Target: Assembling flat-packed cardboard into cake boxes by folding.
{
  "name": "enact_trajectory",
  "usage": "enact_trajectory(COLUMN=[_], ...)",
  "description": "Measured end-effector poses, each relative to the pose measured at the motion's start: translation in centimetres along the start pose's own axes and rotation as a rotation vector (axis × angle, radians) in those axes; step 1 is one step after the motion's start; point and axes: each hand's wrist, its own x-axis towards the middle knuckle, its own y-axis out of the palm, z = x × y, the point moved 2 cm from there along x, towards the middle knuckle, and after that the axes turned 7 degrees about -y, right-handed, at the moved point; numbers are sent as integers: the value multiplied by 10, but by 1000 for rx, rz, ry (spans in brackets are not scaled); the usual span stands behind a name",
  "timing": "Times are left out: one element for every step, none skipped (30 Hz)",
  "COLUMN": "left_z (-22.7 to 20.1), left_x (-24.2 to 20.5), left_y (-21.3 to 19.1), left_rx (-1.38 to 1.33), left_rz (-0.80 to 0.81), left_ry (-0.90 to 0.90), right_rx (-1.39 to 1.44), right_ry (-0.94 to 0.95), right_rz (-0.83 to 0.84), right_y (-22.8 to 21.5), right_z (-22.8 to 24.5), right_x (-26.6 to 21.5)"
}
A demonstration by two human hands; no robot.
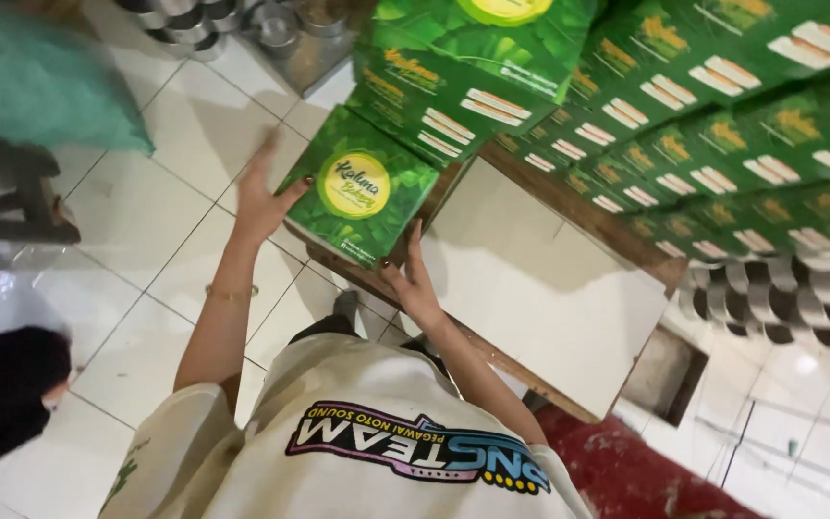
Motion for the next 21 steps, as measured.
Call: enact_trajectory(left_z=[-42,-89,-136,-140,-144,-149,-159,-170,-181,-144,-105,-66,0,68,138,119,104,89,91,94,96], left_x=[-18,-39,-63,-75,-88,-105,-109,-111,-118,-106,-95,-85,-72,-56,-35,-28,-19,-11,-11,-9,-7], left_y=[5,2,1,16,33,50,72,102,131,165,203,241,282,313,342,338,334,326,329,330,331], left_rx=[1,155,304,299,170,38,32,-44,-114,-121,-73,-18,-19,211,423,417,512,609,609,658,706], left_rz=[25,-328,-676,-647,-488,-331,-306,121,547,578,671,761,789,429,60,84,60,29,46,18,-10], left_ry=[3,232,473,482,563,635,636,574,493,497,360,227,235,252,273,285,96,-101,-94,-111,-127], right_rx=[-1,215,433,438,304,167,169,145,124,126,-80,-287,-286,-518,-747,-746,-849,-949,-946,-955,-963], right_ry=[5,126,241,239,224,216,220,311,403,405,414,423,428,535,648,660,797,934,946,972,997], right_rz=[-25,-141,-258,-286,-374,-455,-480,-569,-658,-690,-732,-769,-797,-796,-783,-809,-822,-819,-833,-891,-950], right_y=[-5,-11,-17,-32,-49,-67,-81,-97,-111,-128,-146,-164,-184,-204,-224,-245,-267,-289,-303,-321,-338], right_z=[2,2,1,-30,-60,-90,-105,-121,-137,-155,-170,-186,-184,-181,-178,-178,-178,-178,-177,-175,-174], right_x=[-4,-8,-13,-24,-37,-53,-69,-85,-103,-122,-144,-164,-178,-194,-211,-225,-241,-256,-272,-284,-297])
